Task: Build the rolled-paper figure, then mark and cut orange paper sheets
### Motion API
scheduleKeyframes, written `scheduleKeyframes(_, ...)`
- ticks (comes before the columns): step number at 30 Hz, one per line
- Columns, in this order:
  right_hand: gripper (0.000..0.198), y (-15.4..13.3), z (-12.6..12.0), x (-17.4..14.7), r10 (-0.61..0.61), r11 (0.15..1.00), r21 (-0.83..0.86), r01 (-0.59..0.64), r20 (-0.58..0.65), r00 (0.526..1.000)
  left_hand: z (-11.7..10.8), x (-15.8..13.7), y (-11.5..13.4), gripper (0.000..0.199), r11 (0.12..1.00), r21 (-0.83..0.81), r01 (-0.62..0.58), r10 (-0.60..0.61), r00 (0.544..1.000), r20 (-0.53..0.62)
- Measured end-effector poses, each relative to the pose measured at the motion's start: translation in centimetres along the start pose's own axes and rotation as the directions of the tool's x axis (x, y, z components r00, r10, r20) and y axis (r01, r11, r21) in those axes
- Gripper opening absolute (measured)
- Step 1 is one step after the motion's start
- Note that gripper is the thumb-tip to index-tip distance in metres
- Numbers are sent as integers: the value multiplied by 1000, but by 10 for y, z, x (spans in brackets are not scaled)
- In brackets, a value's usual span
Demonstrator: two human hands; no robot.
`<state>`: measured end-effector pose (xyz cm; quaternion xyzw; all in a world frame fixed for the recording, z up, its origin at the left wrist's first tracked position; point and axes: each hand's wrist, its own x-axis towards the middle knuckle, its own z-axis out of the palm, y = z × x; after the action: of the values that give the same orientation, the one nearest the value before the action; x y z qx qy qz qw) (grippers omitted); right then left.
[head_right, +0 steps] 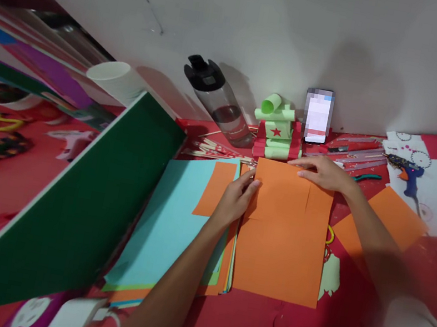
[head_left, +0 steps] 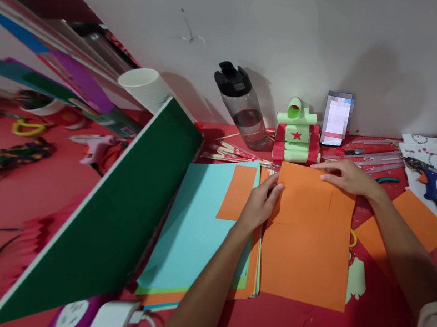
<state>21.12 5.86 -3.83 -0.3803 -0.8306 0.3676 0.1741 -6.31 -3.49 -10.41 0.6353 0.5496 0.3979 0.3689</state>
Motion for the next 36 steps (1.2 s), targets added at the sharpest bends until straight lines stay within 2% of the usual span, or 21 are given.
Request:
scheduleKeyframes(6, 41, -2, 4, 1, -33, 999, 33, 32, 13, 999, 2, -1, 3, 59, 999, 43, -12, 13, 999, -30)
scheduleKeyframes(11, 43, -4, 6, 1, -53, 999, 8, 53, 11, 999, 5, -3, 0, 65, 997, 74, 32, -27, 998, -63)
scheduleKeyframes(16, 40, -6, 6, 1, -57, 998, 20, 57, -7, 998, 10, -5, 5, 63, 998, 64, 29, -22, 995, -102)
scheduleKeyframes(21, 38, -5, 4, -2, -27, 999, 23, 28, -32, 999, 15, -7, 12, 61, 999, 49, -14, 18, 998, -63)
scheduleKeyframes(26, 36, -4, 3, -2, -67, 998, 11, 67, 33, 997, 14, -9, 13, 69, 999, 20, 29, -28, 998, -52)
scheduleKeyframes(32, 35, -6, 9, -1, -91, 995, 41, 88, 90, 992, 10, -7, 16, 44, 998, 56, -22, 24, 999, -21)
scheduleKeyframes(36, 35, -7, 14, 0, -99, 994, 64, 93, 91, 991, 10, -6, 15, 39, 994, 110, -15, 20, 999, -50)
